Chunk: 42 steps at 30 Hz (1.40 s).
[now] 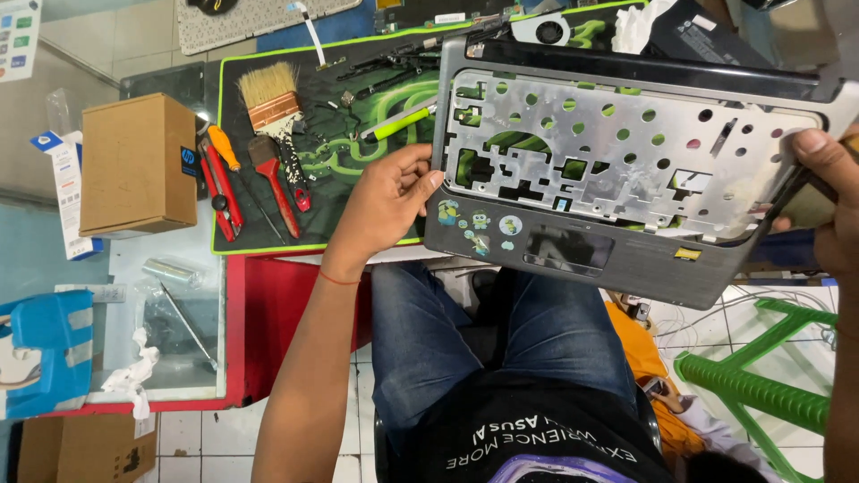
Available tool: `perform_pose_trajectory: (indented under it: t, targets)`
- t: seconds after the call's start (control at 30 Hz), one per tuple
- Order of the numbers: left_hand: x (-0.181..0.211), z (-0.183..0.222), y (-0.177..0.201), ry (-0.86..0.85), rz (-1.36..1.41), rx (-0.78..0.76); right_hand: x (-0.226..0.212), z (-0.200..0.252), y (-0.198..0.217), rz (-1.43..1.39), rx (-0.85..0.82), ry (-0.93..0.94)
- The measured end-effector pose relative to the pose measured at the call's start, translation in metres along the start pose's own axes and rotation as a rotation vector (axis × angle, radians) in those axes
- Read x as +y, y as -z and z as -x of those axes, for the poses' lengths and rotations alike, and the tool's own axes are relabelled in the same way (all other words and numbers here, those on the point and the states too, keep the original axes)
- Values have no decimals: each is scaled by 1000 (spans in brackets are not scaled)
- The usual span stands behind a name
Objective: The person is cleaning and repairing a laptop, using a brush to remove dust and a small tool to manipulate internal components.
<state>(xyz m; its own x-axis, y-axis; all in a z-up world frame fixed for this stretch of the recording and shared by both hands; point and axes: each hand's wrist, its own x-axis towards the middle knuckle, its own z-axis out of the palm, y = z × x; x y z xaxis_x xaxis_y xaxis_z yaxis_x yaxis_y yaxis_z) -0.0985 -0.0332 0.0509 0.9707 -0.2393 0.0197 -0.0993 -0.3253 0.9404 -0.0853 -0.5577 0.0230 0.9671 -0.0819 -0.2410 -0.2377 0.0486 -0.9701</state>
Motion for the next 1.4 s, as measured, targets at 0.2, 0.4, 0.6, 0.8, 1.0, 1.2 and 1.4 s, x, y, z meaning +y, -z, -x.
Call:
perform_pose_trajectory:
  t: [0.2,0.4,0.6,0.8,1.0,1.2,1.4]
  targets:
    - [-38,6,-11,-31,-160,109,26,-9,-23,51,187,69]
    - [-23,13,-15,-19,-386,188,1,25,-64,234,299,-39]
    - [-36,7,-32,-55,-663,185,6,52,-54,223,246,-28]
    - [-39,1,-49,-58,-1074,183,-2,62,-54,273,240,-38]
    - [-57,-1,-67,-15,-1392,233,-14,71,-57,304,189,-47]
    - [-43,3,-77,-61,-1571,328,-6,85,-44,327,210,-76]
    - [-33,5,-80,-97,-1675,396,9,115,-35,291,318,-68]
